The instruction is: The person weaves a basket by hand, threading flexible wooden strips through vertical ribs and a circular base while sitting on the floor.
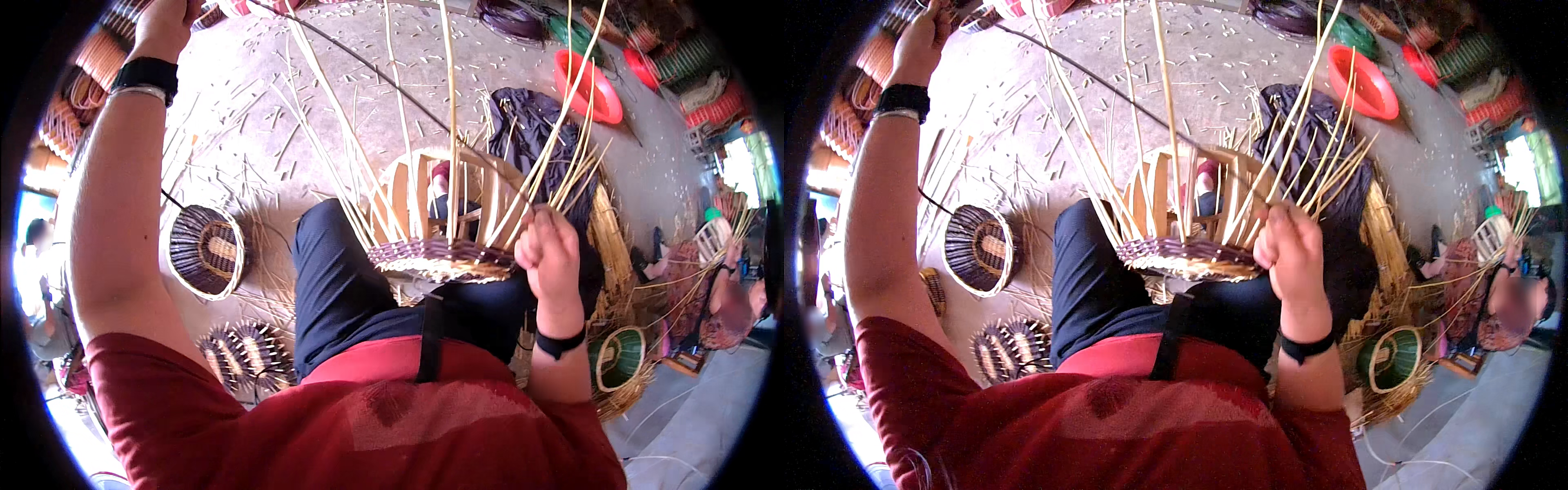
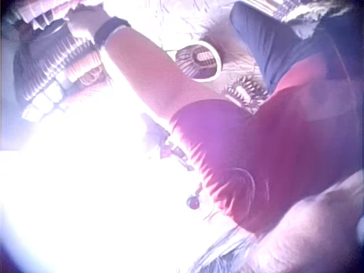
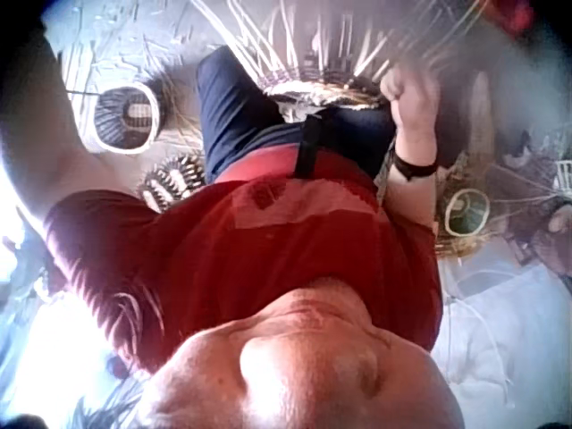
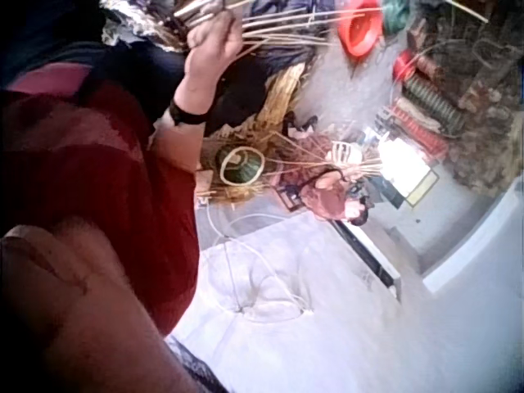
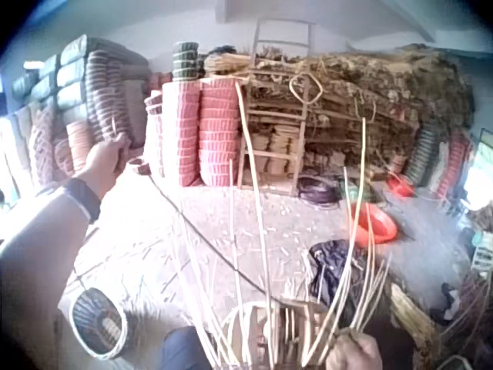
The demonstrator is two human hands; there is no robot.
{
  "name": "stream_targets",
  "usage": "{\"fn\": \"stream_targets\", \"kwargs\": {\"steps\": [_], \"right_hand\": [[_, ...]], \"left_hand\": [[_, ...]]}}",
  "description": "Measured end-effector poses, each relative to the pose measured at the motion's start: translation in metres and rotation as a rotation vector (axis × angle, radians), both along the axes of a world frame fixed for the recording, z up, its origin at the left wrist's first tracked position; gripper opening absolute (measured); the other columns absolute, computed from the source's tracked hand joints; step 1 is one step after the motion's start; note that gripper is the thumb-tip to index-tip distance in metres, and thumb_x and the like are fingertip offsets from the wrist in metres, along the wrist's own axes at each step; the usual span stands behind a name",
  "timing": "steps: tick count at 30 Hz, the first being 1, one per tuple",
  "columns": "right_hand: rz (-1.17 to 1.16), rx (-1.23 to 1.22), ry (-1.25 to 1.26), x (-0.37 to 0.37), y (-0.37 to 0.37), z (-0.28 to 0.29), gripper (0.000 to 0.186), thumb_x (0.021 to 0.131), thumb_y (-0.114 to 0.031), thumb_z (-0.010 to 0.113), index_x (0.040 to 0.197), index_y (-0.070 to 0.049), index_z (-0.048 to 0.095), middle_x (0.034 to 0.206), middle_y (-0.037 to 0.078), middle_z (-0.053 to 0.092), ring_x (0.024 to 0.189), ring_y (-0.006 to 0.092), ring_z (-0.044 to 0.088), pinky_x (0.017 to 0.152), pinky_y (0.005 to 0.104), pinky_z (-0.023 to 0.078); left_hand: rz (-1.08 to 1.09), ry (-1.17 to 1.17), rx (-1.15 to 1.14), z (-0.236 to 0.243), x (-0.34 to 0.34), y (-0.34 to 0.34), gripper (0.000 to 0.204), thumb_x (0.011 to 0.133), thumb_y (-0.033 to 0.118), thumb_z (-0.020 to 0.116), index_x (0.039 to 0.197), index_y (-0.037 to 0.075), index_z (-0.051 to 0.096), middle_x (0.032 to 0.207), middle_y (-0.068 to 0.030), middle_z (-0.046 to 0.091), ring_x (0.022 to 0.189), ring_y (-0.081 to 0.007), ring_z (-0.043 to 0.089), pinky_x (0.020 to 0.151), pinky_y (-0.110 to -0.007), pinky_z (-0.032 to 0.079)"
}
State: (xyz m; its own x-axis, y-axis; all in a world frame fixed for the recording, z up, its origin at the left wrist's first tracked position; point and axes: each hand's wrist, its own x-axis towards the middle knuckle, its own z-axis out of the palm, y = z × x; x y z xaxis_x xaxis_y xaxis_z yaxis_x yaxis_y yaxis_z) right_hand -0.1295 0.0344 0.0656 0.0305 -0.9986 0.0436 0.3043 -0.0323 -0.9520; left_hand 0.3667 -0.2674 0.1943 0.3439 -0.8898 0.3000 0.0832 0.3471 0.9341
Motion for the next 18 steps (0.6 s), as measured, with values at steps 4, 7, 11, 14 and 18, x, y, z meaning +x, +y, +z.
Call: {"fn": "stream_targets", "kwargs": {"steps": [4, 7, 11, 14, 18], "right_hand": [[-0.299, 0.263, -0.354, -0.020, 0.012, -0.008, 0.024, 0.110, -0.028, 0.048, 0.103, -0.009, 0.061, 0.061, -0.007, 0.030, 0.052, 0.0076, 0.030, 0.053, 0.0251, 0.029], [-0.186, 0.005, -0.414, -0.047, 0.011, 0.005, 0.023, 0.112, -0.028, 0.045, 0.110, -0.009, 0.057, 0.065, -0.006, 0.032, 0.053, 0.0077, 0.029, 0.055, 0.0253, 0.030], [-0.113, -0.166, -0.332, -0.063, 0.033, 0.040, 0.026, 0.113, -0.029, 0.042, 0.115, -0.009, 0.058, 0.066, -0.007, 0.031, 0.053, 0.0063, 0.030, 0.054, 0.0251, 0.030], [-0.016, -0.300, -0.177, -0.044, 0.045, 0.054, 0.031, 0.114, -0.026, 0.038, 0.123, -0.004, 0.058, 0.066, -0.006, 0.033, 0.053, 0.0061, 0.030, 0.056, 0.0251, 0.032], [-0.445, 0.151, -0.368, -0.057, 0.052, -0.001, 0.026, 0.111, -0.024, 0.046, 0.123, -0.004, 0.059, 0.067, -0.006, 0.034, 0.055, 0.0063, 0.032, 0.061, 0.0256, 0.034]], "left_hand": [[-0.440, -0.038, 0.099, 0.022, -0.100, 0.055, 0.034, 0.102, 0.044, 0.062, 0.116, 0.013, 0.063, 0.124, -0.0071, 0.067, 0.106, -0.0173, 0.065, 0.077, -0.035, 0.053], [-0.253, -0.721, -0.644, -0.025, -0.157, 0.099, 0.033, 0.094, 0.009, 0.070, 0.127, 0.009, 0.064, 0.113, -0.0098, 0.074, 0.096, -0.0221, 0.072, 0.079, -0.033, 0.058], [-0.853, -1.085, -0.748, -0.100, -0.280, 0.215, 0.054, 0.085, 0.030, 0.078, 0.131, 0.009, 0.060, 0.132, -0.0110, 0.063, 0.134, -0.0290, 0.052, 0.112, -0.051, 0.041], [-0.770, -1.347, -0.851, -0.136, -0.297, 0.222, 0.060, 0.079, 0.051, 0.079, 0.122, 0.012, 0.064, 0.126, -0.0071, 0.064, 0.130, -0.0267, 0.054, 0.113, -0.047, 0.037], [-0.695, -1.291, -0.720, -0.144, -0.278, 0.226, 0.066, 0.071, 0.058, 0.080, 0.116, 0.013, 0.065, 0.119, -0.0055, 0.064, 0.124, -0.0282, 0.055, 0.107, -0.047, 0.041]]}}
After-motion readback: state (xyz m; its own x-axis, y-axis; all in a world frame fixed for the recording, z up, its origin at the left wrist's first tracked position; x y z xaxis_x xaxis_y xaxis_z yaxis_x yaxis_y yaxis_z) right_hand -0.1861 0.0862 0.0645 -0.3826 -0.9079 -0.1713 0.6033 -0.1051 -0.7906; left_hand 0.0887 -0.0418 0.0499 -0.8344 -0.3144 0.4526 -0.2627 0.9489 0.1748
